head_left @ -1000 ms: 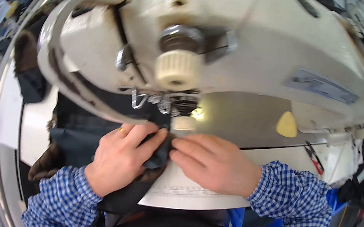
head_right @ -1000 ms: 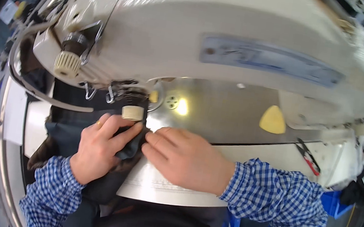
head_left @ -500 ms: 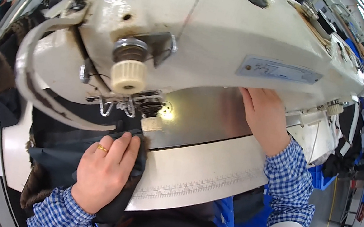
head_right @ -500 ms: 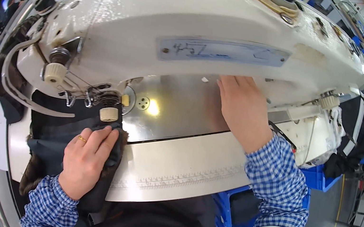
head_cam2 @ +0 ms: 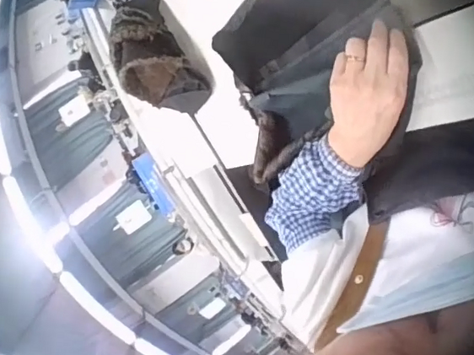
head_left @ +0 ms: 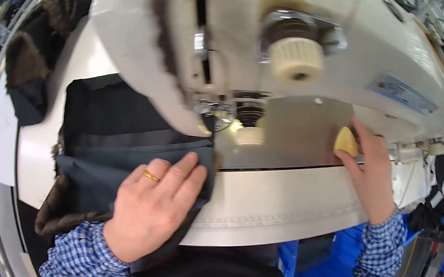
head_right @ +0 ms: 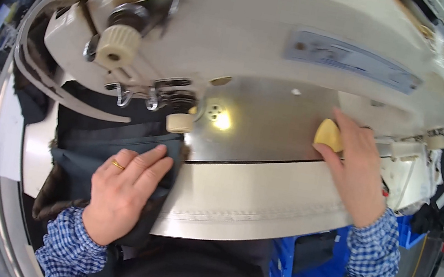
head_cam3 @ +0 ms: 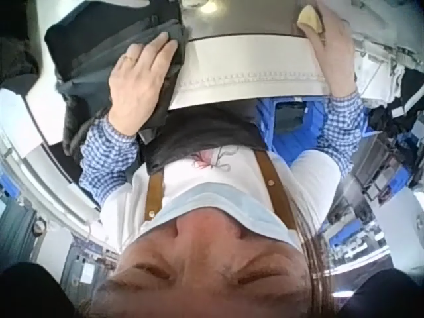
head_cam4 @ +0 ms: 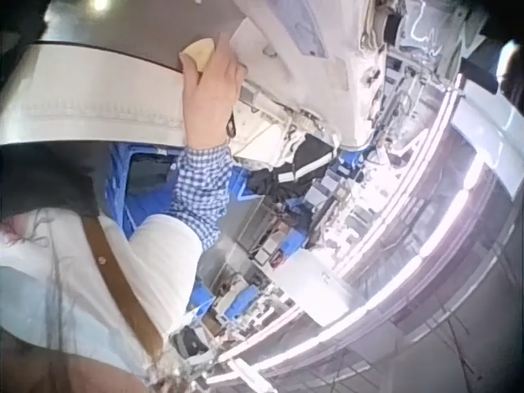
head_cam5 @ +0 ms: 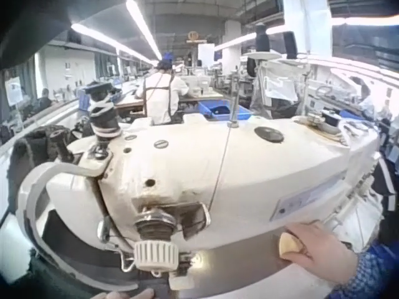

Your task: Sewing the components of a fur-lined hat using an industrial sewing machine.

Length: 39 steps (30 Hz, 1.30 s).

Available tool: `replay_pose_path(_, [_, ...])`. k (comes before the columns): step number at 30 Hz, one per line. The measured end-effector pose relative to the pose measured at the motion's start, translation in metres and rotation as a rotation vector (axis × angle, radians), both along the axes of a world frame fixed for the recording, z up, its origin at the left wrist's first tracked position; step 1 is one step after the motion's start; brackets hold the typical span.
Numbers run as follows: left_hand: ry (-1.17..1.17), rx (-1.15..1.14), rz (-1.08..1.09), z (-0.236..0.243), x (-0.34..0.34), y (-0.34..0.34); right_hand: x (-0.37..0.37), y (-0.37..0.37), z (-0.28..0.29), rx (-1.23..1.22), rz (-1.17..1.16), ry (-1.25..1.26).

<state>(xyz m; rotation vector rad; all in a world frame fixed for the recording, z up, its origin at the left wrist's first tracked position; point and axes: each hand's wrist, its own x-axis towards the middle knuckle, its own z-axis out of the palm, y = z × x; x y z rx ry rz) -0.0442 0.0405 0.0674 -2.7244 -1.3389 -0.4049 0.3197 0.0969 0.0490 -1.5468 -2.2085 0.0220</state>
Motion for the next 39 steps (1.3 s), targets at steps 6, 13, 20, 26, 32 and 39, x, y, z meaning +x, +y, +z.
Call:
replay_pose_path(6, [0.039,0.072,-0.001,-0.002,-0.003,-0.012,-0.006,-0.001,0.0,-0.048,-0.008,-0.011])
replay_pose_path(13, [-0.061,0.026,-0.008,-0.005,0.002,-0.003,-0.007,-0.002,0.004,-0.042,0.028,-0.006])
replay_pose_path(20, [-0.033,0.015,0.002,-0.008,-0.009,-0.005,-0.013,-0.001,0.013,-0.205,0.077,0.124])
replay_pose_path(26, [-0.024,0.033,0.025,-0.011,-0.012,-0.006,-0.014,0.003,0.01,-0.105,0.09,-0.009])
replay_pose_path(32, [-0.058,0.071,0.004,-0.022,-0.03,-0.006,-0.029,0.024,0.017,-0.363,0.11,0.061])
replay_pose_path(39, [-0.083,0.048,0.001,-0.016,-0.018,-0.004,-0.023,0.037,0.031,-0.508,0.151,-0.045])
